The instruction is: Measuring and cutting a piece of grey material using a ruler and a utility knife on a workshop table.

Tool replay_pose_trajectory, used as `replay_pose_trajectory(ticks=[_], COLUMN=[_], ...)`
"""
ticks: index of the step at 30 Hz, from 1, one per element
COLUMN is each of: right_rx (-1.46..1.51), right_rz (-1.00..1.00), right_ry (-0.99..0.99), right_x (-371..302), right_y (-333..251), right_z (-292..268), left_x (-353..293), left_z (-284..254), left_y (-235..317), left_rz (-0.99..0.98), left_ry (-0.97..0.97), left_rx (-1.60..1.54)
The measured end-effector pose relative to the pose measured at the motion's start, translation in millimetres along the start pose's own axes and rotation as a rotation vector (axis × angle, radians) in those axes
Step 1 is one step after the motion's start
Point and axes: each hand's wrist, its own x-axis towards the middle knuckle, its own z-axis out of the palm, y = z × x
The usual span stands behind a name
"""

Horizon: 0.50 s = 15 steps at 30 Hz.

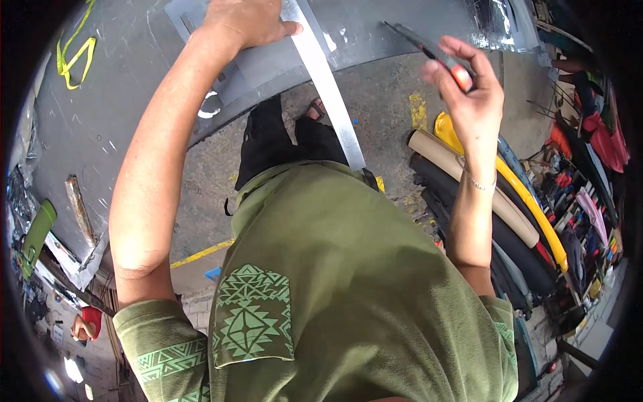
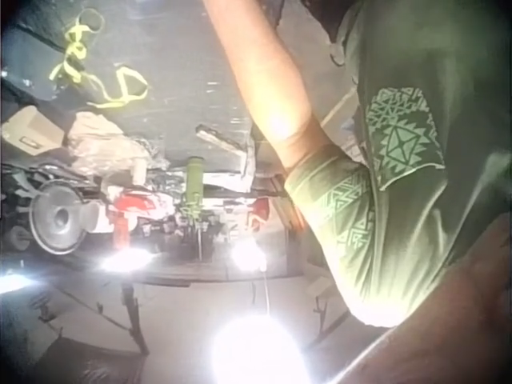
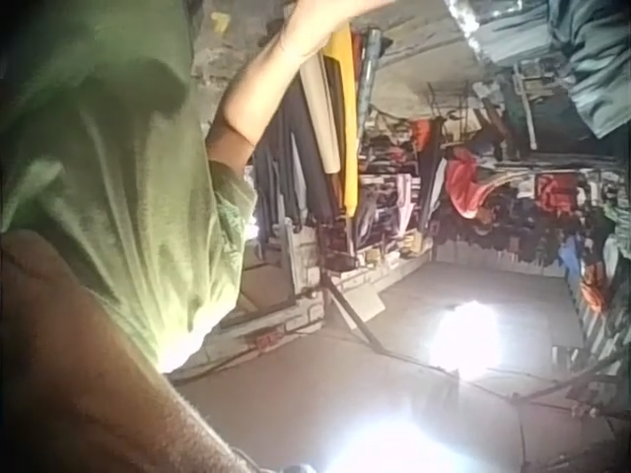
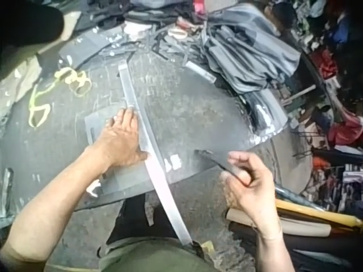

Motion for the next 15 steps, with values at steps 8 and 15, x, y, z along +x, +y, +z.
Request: replay_pose_trajectory(ticks=[8, 15], right_rx=[0.52, 0.893], right_rz=[-0.346, 0.134], right_ry=[0.018, -0.216], right_x=[93.8, 123.3], right_y=[4.5, -56.2], right_z=[82.4, 137.5], left_x=[83.4, 4.3], left_z=[147.4, 18.1], left_y=[-77.1, -5.7], left_rz=[0.517, 0.006], left_ry=[1.079, 0.057], left_rx=[-0.769, 0.007])
